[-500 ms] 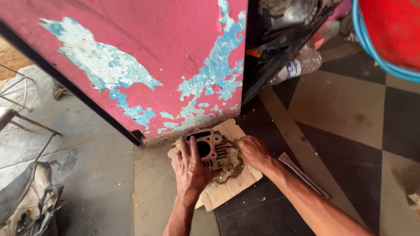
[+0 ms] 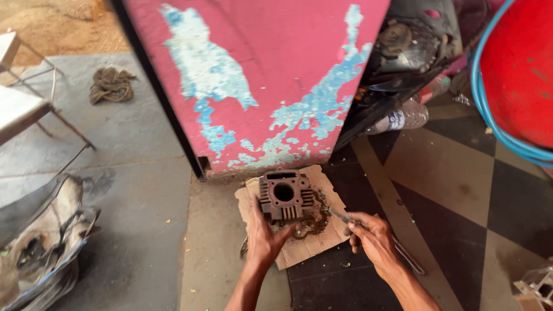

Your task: The person scrapes dirt and debris off an engine cylinder block using a small metal scraper.

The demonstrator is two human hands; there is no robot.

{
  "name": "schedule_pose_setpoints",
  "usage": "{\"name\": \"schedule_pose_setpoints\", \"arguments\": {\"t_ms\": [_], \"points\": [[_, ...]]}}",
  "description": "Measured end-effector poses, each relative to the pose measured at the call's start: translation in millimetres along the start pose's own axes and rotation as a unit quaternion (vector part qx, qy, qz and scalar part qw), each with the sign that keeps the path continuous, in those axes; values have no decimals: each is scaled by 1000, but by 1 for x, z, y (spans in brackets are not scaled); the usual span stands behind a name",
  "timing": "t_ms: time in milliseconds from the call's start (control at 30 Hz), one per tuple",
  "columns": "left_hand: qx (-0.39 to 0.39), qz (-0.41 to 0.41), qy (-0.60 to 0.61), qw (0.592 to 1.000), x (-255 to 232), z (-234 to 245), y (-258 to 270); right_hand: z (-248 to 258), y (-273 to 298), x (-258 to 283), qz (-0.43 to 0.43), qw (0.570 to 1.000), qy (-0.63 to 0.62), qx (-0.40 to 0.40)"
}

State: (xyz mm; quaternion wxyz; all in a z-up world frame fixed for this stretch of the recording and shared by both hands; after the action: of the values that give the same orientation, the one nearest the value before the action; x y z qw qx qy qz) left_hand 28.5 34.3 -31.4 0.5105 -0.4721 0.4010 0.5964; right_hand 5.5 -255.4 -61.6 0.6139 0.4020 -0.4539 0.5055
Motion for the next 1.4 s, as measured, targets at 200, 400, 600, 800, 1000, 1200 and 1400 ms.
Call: {"name": "schedule_pose_setpoints", "arguments": {"t_ms": [200,400,600,800,1000,1200,1400], "points": [[7,78,28,997,41,3,11,-36,7,45,35,998,-24,42],[38,184,61,980,77,-5,-6,-71,4,57,41,999,-18,23],[66,188,121,972,90,-13,-7,-56,12,45,48,999,0,-17],[27,316,121,941,94,15,-9,-22,33,9,-2,999,-8,-39],[42,228,-9,973,74,25,1,-22,57,-51,-53,996,-48,-60],[127,37,-251,959,21,31,16,-15,71,-60,-76,993,-60,-64],[158,-37,-394,905,9,45,48,-22,74,-38,-63,991,-97,-60]]}}
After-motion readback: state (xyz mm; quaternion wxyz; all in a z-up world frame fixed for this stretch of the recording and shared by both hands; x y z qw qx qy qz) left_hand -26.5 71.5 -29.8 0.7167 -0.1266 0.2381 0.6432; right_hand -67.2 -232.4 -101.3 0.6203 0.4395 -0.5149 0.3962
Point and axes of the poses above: each hand's wrist, its own y-axis away from the middle knuckle, its own z-axis out of the back of the hand, x = y × z, the point moved 7 cm from there along -y, towards the middle knuckle, and after that the axes turned 11 degrees about z, right-handed, at the moved point
